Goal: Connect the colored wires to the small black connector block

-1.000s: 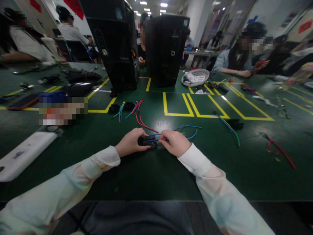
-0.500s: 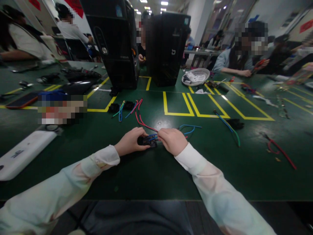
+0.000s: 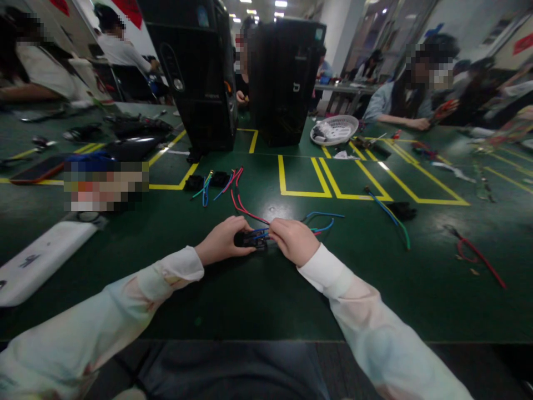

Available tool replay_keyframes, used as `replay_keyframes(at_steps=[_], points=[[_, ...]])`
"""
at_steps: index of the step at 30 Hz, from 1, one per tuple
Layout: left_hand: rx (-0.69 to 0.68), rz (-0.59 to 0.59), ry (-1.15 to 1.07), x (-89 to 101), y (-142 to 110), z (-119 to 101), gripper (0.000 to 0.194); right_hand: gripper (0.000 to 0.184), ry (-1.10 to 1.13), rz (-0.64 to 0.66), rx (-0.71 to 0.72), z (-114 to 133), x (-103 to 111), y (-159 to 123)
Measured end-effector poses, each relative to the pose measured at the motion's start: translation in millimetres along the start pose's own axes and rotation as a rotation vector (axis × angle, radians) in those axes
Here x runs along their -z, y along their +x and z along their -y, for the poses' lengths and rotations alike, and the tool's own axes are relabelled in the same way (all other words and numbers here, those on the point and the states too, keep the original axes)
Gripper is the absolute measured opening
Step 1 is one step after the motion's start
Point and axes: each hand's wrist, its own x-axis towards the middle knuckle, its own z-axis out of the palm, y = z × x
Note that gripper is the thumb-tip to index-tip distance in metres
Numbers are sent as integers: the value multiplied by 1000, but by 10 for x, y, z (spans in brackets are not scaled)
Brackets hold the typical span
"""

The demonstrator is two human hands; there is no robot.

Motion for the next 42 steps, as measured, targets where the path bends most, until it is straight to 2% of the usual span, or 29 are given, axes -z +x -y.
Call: replay_keyframes(at_steps=[4, 8, 11, 14, 17, 21, 25, 30, 35, 39, 42], points=[[2, -6, -5, 0, -1, -1, 32, 15, -35, 19, 12, -6, -13, 0], [7, 0, -4, 16, -2, -15, 32, 15, 83, 105, 44, -24, 28, -19], [4, 9, 1, 22, 1, -20, 32, 12, 122, 95, 3, -14, 25, -11], [6, 11, 5, 14, 2, -14, 32, 12, 45, 46, -87, 25, -9, 10], [10, -3, -1, 2, -2, -6, 32, 14, -69, 67, -115, 69, -18, 17], [16, -27, -17, -5, -7, -4, 32, 16, -160, 140, -56, 96, 36, -15], [14, -27, -27, -10, -7, -5, 31, 15, -123, 156, 18, 90, 58, -48], [20, -32, -6, -16, -2, -8, 31, 17, -165, 93, -36, 97, 0, -32], [17, -42, -12, -18, -7, -3, 31, 15, -309, 114, -16, 122, 15, -28], [15, -45, -31, -13, -9, 0, 31, 14, -233, 147, 66, 109, 57, -54], [13, -28, -34, -4, -2, -7, 31, 17, -194, 101, 61, 96, 46, -45]])
